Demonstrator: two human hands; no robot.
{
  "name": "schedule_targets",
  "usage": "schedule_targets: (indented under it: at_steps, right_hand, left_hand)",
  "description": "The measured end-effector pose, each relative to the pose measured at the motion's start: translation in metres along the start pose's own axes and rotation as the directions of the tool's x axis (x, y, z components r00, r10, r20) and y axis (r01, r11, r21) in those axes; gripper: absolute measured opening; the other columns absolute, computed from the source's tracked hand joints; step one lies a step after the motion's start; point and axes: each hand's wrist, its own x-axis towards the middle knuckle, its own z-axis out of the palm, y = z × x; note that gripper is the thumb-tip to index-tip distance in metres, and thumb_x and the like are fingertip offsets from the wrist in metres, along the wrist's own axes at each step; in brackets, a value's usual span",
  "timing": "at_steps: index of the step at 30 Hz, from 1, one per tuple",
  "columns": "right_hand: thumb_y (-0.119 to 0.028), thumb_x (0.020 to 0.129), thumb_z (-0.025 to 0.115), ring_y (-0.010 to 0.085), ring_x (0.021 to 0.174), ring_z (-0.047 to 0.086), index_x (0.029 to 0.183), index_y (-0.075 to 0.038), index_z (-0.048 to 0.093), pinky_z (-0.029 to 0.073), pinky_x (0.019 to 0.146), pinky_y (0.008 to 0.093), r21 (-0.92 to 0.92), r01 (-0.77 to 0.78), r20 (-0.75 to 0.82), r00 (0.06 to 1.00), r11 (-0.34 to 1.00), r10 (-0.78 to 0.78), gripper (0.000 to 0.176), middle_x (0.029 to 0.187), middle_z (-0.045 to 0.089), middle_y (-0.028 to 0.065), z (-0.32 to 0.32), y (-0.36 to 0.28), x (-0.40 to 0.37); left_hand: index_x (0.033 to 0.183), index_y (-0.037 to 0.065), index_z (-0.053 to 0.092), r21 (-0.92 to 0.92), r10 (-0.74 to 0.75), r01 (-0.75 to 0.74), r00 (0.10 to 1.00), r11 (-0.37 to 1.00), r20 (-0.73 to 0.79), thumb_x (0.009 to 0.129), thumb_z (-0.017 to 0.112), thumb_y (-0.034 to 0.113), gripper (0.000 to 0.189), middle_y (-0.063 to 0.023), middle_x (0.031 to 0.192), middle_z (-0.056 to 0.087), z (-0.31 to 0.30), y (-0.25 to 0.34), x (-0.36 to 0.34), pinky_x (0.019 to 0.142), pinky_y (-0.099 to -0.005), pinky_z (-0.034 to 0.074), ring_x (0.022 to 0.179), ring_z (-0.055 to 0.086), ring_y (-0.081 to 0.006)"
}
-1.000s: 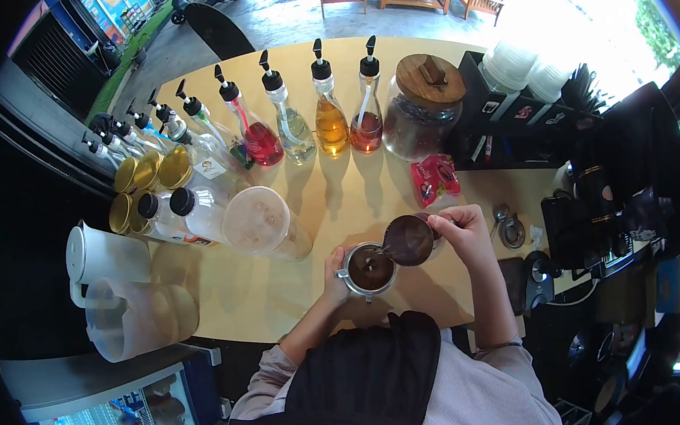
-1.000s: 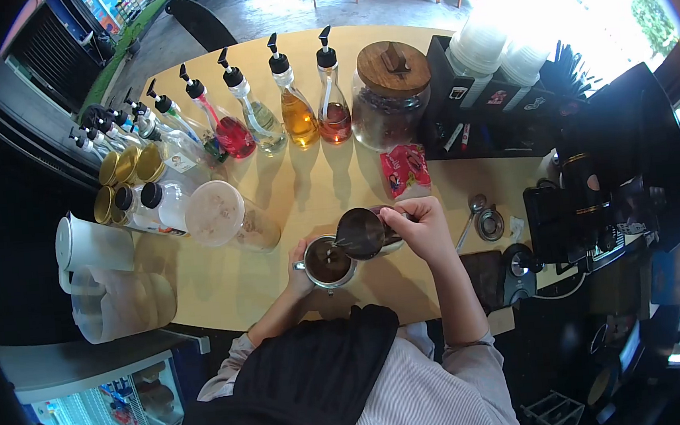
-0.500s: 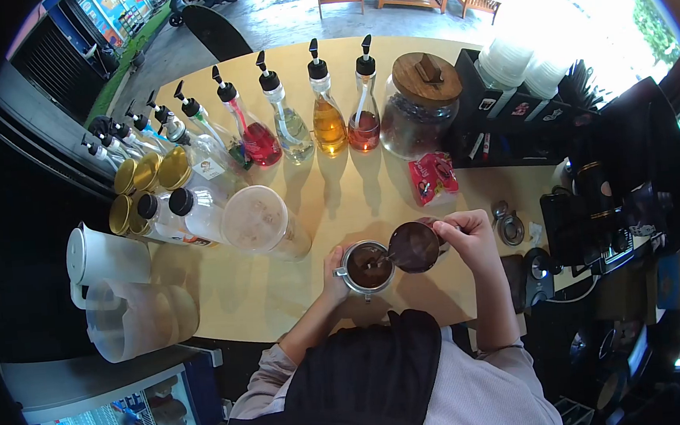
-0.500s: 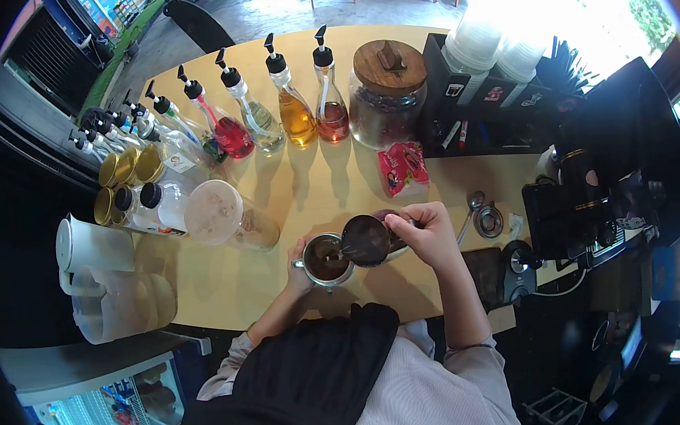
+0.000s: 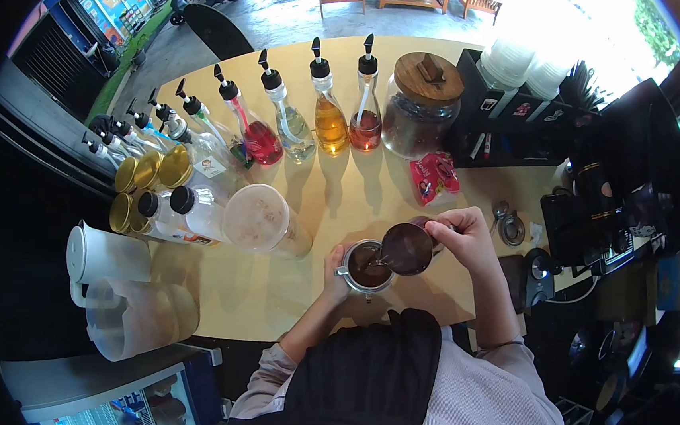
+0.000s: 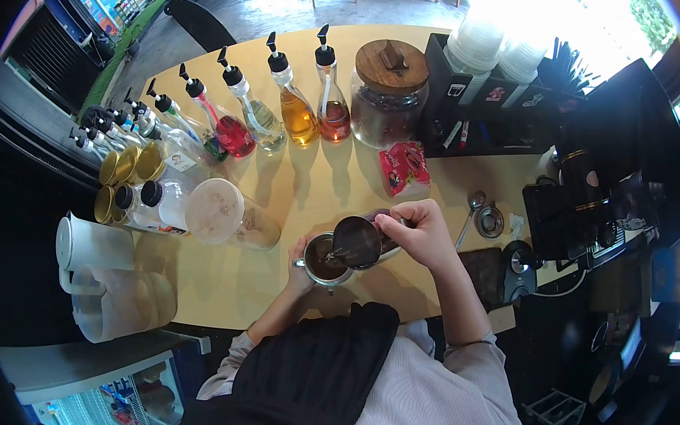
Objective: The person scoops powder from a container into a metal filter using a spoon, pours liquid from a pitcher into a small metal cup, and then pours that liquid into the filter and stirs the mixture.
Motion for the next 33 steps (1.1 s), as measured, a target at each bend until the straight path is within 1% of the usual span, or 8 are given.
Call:
schedule_targets:
  at_steps: [2,10,16,23,26,28,32,33]
  right_hand:
    - [-0.008,0.083,0.062,-0.0007,0.052,0.032,0.051,-0.003,0.042,0.023,0.045,0.0216,-0.006,0.013,-0.003,1.0,1.0,-0.013,0.039,0.052,0.038,-0.0088,0.003,0.001,0.003]
    - [-0.01,0.084,0.063,-0.0011,0.052,0.035,0.056,0.0,0.055,0.024,0.046,0.021,0.043,-0.001,-0.048,0.999,0.999,0.003,0.031,0.053,0.044,-0.0087,0.005,0.001,0.009]
    - [-0.006,0.083,0.061,-0.0012,0.05,0.032,0.051,-0.006,0.043,0.022,0.046,0.0211,0.04,-0.036,-0.066,0.997,0.999,0.039,0.037,0.052,0.041,-0.0098,0.002,-0.003,0.008]
    - [-0.008,0.083,0.061,-0.0012,0.05,0.034,0.051,-0.005,0.05,0.022,0.046,0.0209,0.086,-0.007,-0.132,0.991,0.996,0.018,0.035,0.052,0.046,-0.0077,-0.004,0.017,0.001]
    - [-0.01,0.084,0.061,-0.0008,0.05,0.032,0.054,-0.006,0.054,0.021,0.046,0.0213,0.157,-0.019,-0.191,0.98,0.987,0.049,0.032,0.053,0.042,-0.0099,-0.007,0.044,-0.003]
    - [-0.011,0.083,0.061,0.0006,0.046,0.029,0.055,-0.009,0.055,0.02,0.045,0.0223,0.442,0.003,-0.301,0.943,0.897,0.145,0.029,0.051,0.041,-0.0092,-0.004,0.072,-0.006]
    - [-0.011,0.083,0.062,0.0011,0.045,0.029,0.061,-0.009,0.06,0.019,0.044,0.0221,0.507,0.03,-0.409,0.888,0.861,0.21,0.022,0.052,0.043,-0.0084,0.008,0.102,-0.016]
    - [-0.011,0.083,0.059,0.0012,0.048,0.033,0.07,-0.006,0.065,0.022,0.046,0.0199,0.545,0.058,-0.372,0.911,0.836,0.179,0.016,0.057,0.05,-0.0074,0.006,0.114,-0.019]
  left_hand:
    - [0.106,-0.008,0.057,0.041,-0.01,0.011,1.0,0.999,-0.022,0.1,0.029,0.033,0.05,-0.0157,0.099,0.066,-0.002,-0.002,0.0,0.087,-0.0336,0.05,0.093,0.064,-0.0211]
    - [0.108,-0.008,0.057,0.015,0.007,-0.007,1.0,1.0,-0.012,0.1,0.03,0.035,0.051,-0.0163,0.101,0.066,0.002,0.001,-0.001,0.086,-0.0332,0.05,0.092,0.064,-0.0207]
    - [0.109,-0.008,0.057,0.027,0.002,-0.002,1.0,1.0,-0.013,0.1,0.03,0.036,0.052,-0.0162,0.101,0.065,-0.003,-0.004,0.0,0.087,-0.0336,0.05,0.092,0.064,-0.0213]
    - [0.108,-0.008,0.058,0.024,0.018,-0.017,0.999,1.0,-0.033,0.1,0.031,0.033,0.049,-0.0155,0.101,0.065,-0.004,-0.006,0.0,0.087,-0.0332,0.05,0.094,0.063,-0.0207]
    - [0.107,-0.007,0.059,0.003,-0.001,0.001,0.997,1.0,-0.073,0.1,0.031,0.031,0.047,-0.0152,0.1,0.065,-0.001,-0.004,-0.001,0.087,-0.0327,0.049,0.093,0.063,-0.0203]
    - [0.107,-0.007,0.059,0.028,0.011,-0.008,0.997,1.0,-0.079,0.1,0.032,0.03,0.047,-0.015,0.1,0.066,-0.005,-0.008,-0.001,0.087,-0.0324,0.049,0.092,0.063,-0.0202]
    - [0.106,-0.007,0.059,-0.015,0.016,-0.018,0.996,1.0,-0.091,0.1,0.033,0.031,0.046,-0.0141,0.099,0.066,-0.005,-0.008,0.0,0.085,-0.0319,0.049,0.091,0.063,-0.0195]
    - [0.106,-0.007,0.059,-0.015,0.012,-0.013,0.997,1.0,-0.079,0.1,0.033,0.031,0.046,-0.0141,0.099,0.066,-0.005,-0.008,-0.001,0.085,-0.0319,0.049,0.091,0.063,-0.0195]
